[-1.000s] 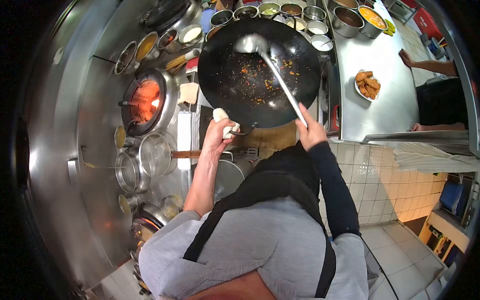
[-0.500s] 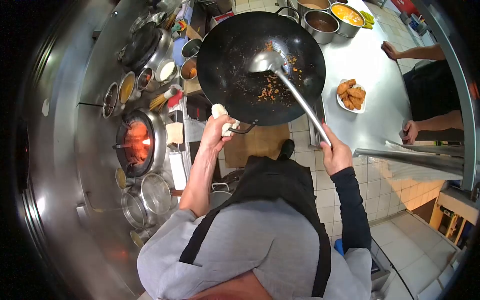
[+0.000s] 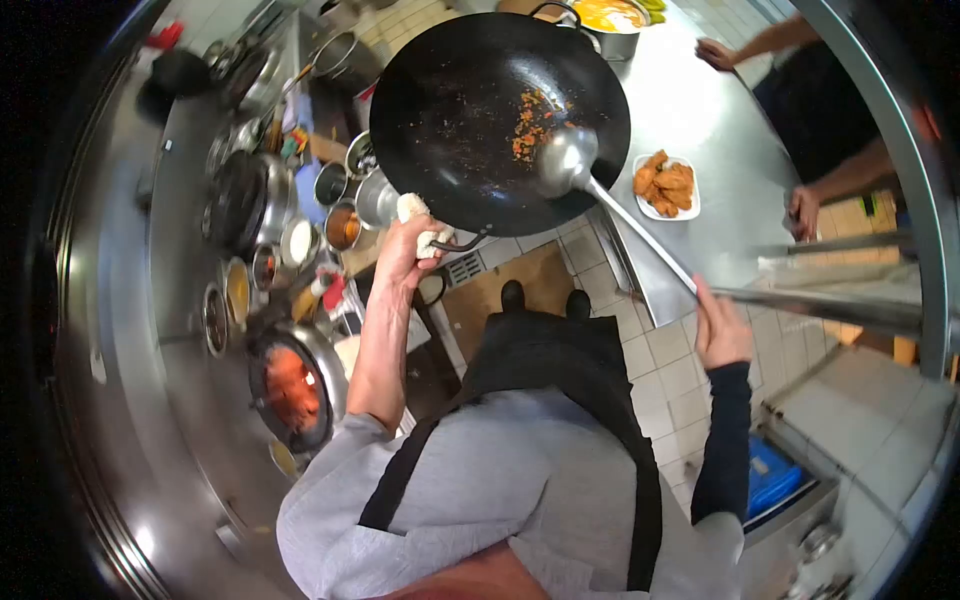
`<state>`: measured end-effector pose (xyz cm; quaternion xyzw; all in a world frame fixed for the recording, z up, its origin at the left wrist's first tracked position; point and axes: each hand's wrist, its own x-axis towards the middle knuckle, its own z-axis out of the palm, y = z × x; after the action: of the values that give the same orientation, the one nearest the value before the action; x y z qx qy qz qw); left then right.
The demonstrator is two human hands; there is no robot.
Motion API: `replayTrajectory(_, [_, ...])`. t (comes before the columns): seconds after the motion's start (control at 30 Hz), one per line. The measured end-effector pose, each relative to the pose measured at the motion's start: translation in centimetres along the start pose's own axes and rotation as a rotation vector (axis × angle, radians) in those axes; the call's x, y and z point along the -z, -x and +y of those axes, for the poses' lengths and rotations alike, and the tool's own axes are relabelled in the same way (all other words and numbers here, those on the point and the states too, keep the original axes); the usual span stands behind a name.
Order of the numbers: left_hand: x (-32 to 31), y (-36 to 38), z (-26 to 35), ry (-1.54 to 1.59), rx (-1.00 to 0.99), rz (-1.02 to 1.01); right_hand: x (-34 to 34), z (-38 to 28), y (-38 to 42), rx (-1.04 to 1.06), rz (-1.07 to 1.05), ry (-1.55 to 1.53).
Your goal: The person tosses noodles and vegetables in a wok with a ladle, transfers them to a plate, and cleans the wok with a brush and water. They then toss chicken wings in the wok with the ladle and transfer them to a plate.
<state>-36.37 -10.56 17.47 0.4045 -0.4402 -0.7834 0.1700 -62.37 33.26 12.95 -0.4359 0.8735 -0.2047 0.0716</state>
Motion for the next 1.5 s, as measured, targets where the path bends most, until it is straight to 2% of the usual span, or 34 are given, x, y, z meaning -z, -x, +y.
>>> replayTrajectory(0.03, [0.0, -0.7, 0.5, -0.011, 0.007, -0.038, 2.0, -2.9, -2.5, -0.142, -0.035, 0.136])
replayTrajectory(0.07, [-0.4, -1.2, 0.9, -0.025, 0.01, -0.055, 1.1, -4.5, -4.5, -0.101, 0.128, 0.067])
replayTrajectory(0.17, [-1.9, -2.6, 1.8, -0.057, -0.004, -0.085, -5.3, -9.0, -10.8, -0.149, 0.371, -0.181])
replayTrajectory(0.2, [-2.6, -3.5, 2.1, -0.07, -0.024, -0.1, -7.5, -9.5, -11.3, -0.298, 0.264, -0.407])
replayTrajectory(0.3, [-4.5, -5.9, 3.3, -0.117, -0.068, -0.146, -8.8, -8.8, -6.9, -0.188, 0.332, -0.519])
replayTrajectory(0.37, [-4.8, -7.8, 3.9, -0.108, -0.037, -0.199, -8.4, -4.0, -1.1, -0.183, 0.283, -0.311])
replayTrajectory(0.43, [-4.6, -8.6, 4.3, -0.145, -0.015, -0.205, -3.9, -1.6, 3.1, -0.214, 0.213, -0.118])
replayTrajectory(0.53, [-5.4, -8.4, 4.7, -0.203, 0.011, -0.225, 0.1, -3.8, -0.3, -0.426, 0.167, 0.122])
replayTrajectory(0.57, [-5.9, -8.3, 4.5, -0.215, 0.009, -0.227, -1.1, -4.8, -2.8, -0.441, 0.26, 0.097])
replayTrajectory(0.6, [-6.3, -8.2, 4.3, -0.225, 0.004, -0.228, -3.6, -5.3, -5.2, -0.352, 0.459, 0.045])
replayTrajectory(0.63, [-6.6, -8.1, 4.2, -0.232, -0.003, -0.226, -6.5, -5.6, -7.3, -0.475, 0.412, -0.009])
replayTrajectory(0.67, [-7.1, -7.9, 4.0, -0.221, -0.014, -0.188, -7.2, -7.6, -8.7, -0.575, 0.365, -0.223])
replayTrajectory(0.7, [-7.6, -8.1, 3.8, -0.215, -0.019, -0.2, -8.1, -8.4, -8.8, -0.597, 0.328, -0.373])
replayTrajectory(0.77, [-8.1, -8.3, 3.7, -0.192, -0.029, -0.211, -12.2, -6.6, -4.6, -0.313, 0.568, -0.384])
replayTrajectory(0.83, [-8.6, -8.8, 3.6, -0.177, -0.044, -0.216, -8.6, -3.5, 4.9, -0.215, 0.46, -0.196])
replayTrajectory(0.9, [-8.7, -8.6, 4.1, -0.18, -0.018, -0.245, -3.8, -2.9, 9.0, -0.47, 0.233, -0.044])
replayTrajectory(1.0, [-9.0, -7.6, 3.6, -0.233, -0.042, -0.198, -1.8, -4.6, 3.7, -0.544, 0.271, 0.117])
replayTrajectory(1.07, [-9.3, -6.6, 2.9, -0.24, -0.069, -0.168, -6.6, -3.5, -1.0, -0.407, 0.525, 0.009])
replayTrajectory(1.13, [-10.1, -5.7, 2.2, -0.214, -0.089, -0.138, -10.7, -3.3, -3.5, -0.554, 0.43, -0.282])
replayTrajectory(1.23, [-10.7, -6.1, 1.6, -0.171, -0.097, -0.114, -13.2, -2.9, 0.8, -0.45, 0.455, -0.351])
replayTrajectory(1.3, [-10.6, -6.6, 1.2, -0.155, -0.101, -0.11, -12.7, -1.6, 6.4, -0.371, 0.459, -0.263])
replayTrajectory(1.37, [-10.9, -6.7, 0.8, -0.152, -0.118, -0.119, -10.3, -0.4, 10.1, -0.431, 0.408, -0.185])
replayTrajectory(1.47, [-11.1, -5.9, 0.1, -0.184, -0.125, -0.073, -6.3, -0.3, 8.2, -0.549, 0.306, 0.004])
replayTrajectory(1.5, [-11.1, -5.7, -0.1, -0.194, -0.125, -0.068, -6.6, -0.4, 6.3, -0.521, 0.349, -0.006])
